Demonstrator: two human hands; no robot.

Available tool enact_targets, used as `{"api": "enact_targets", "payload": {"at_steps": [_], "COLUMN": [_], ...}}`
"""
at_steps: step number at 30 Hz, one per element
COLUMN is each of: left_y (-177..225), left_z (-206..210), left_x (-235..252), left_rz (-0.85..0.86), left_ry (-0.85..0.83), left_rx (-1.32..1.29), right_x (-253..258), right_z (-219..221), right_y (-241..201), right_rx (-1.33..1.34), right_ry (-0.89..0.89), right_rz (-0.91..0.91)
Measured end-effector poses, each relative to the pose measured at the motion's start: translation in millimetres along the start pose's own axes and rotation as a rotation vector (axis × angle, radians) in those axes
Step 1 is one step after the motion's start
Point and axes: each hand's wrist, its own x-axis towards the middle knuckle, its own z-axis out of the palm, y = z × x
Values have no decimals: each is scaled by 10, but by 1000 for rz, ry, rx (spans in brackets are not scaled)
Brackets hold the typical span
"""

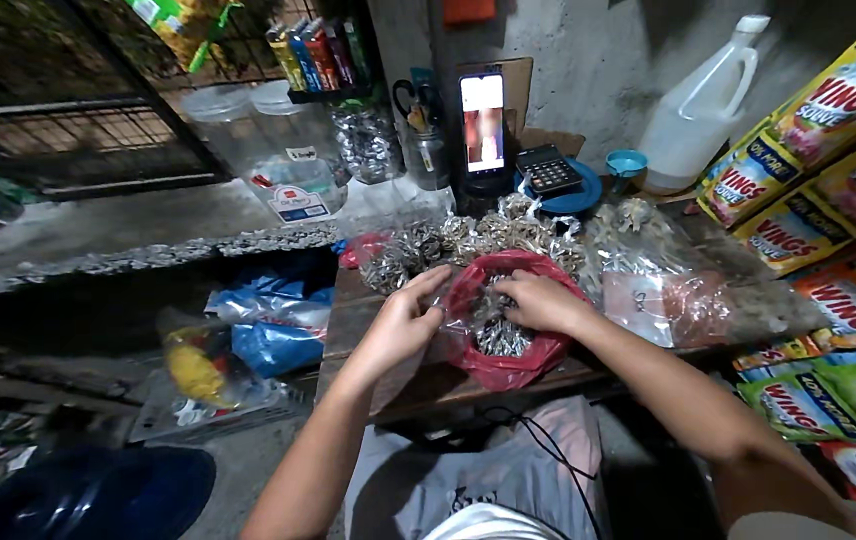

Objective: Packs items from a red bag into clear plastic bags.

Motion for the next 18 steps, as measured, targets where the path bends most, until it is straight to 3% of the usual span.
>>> {"api": "enact_targets", "payload": {"at_steps": [6,14,18], "left_y": [-17,19,39], "left_z": [62,204,333], "left_x": [125,259,333], "left_rz": [-13,-11,-16], "left_ry": [-29,-98,-132], "left_rx": [-55,-10,-11], "right_x": [-20,-300,-301], "right_z": [-69,-467,-395], "right_y": [92,219,197], "right_rx": [57,435,657], "right_ry": [3,322,459], "right_rz": [-12,-147,-187]}}
